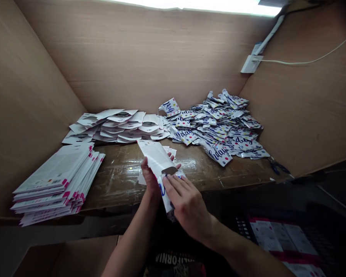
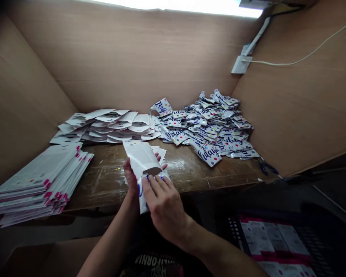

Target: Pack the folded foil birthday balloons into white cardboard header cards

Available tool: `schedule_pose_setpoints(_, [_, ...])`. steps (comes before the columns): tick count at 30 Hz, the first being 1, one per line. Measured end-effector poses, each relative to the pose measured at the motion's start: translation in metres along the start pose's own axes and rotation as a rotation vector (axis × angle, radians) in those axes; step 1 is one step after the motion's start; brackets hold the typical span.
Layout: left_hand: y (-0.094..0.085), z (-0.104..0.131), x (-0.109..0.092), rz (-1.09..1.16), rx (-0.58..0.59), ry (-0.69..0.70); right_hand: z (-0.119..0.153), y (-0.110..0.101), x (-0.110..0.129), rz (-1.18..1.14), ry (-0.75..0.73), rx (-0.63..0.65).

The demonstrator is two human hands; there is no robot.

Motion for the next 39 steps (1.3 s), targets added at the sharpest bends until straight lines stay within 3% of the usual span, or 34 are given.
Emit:
schedule_pose_setpoints(3, [-0.002, -0.004, -0.015, 0.014, 0.000, 0.036, -0.001, -0.023, -0.024, -0.380, 0.193, -0.185])
schedule_pose_setpoints(5, [-0.005, -0.006, -0.025, 0.010, -0.001, 0.068, 0.000, -0.029, -0.062, -0.652, 0.405, -0.360])
schedule_pose_setpoints(7, [-0.009, -0.008, -0.032, 0.006, -0.001, 0.074, 0.001, -0.021, -0.105, -0.829, 0.585, -0.487])
schedule_pose_setpoints(10, [-0.013, -0.009, -0.040, 0.006, 0.003, 0.088, 0.011, 0.004, -0.153, -0.796, 0.741, -0.524])
schedule_pose_setpoints(12, [-0.015, -0.008, -0.044, 0.005, 0.005, 0.109, 0.022, 0.018, -0.164, -0.564, 0.716, -0.416])
schedule_pose_setpoints(15, [-0.018, -0.006, -0.049, 0.004, 0.004, 0.133, 0.038, 0.030, -0.151, -0.238, 0.448, -0.136])
schedule_pose_setpoints(18, [-0.020, -0.005, -0.053, 0.006, 0.017, 0.139, 0.054, 0.040, -0.124, -0.052, 0.095, 0.178])
schedule_pose_setpoints(20, [-0.020, -0.006, -0.054, 0.006, 0.035, 0.133, 0.065, 0.044, -0.113, 0.061, -0.072, 0.311])
schedule_pose_setpoints(22, [-0.021, -0.007, -0.055, 0.007, 0.042, 0.132, 0.073, 0.042, -0.110, 0.111, -0.174, 0.293])
schedule_pose_setpoints(24, [-0.020, -0.008, -0.055, 0.009, 0.035, 0.138, 0.077, 0.030, -0.107, 0.059, -0.233, 0.163])
schedule_pose_setpoints(28, [-0.014, -0.006, -0.045, -0.017, 0.017, 0.109, 0.062, -0.011, -0.089, -0.068, -0.129, -0.094])
schedule_pose_setpoints(30, [-0.009, -0.005, -0.036, -0.035, 0.017, 0.091, 0.045, -0.029, -0.071, 0.058, -0.052, -0.079])
schedule_pose_setpoints(33, [-0.001, -0.002, -0.019, -0.064, 0.021, 0.079, 0.017, -0.041, -0.041, 0.310, -0.008, 0.050])
schedule_pose_setpoints(36, [0.006, 0.000, -0.008, -0.104, 0.021, 0.094, -0.003, -0.040, -0.019, 0.396, -0.023, 0.095])
schedule_pose_setpoints(39, [0.008, 0.000, -0.003, -0.083, 0.022, 0.078, -0.008, -0.029, -0.007, 0.405, -0.050, 0.013])
Point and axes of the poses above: each hand's wrist, its own z-axis away from the middle knuckle, its own y-axis out of the palm, x = y × z, the point moved 4 cm from there along -z, towards the middle knuckle, and after that the axes turned 3 degrees about z, right-handed, at the moved point
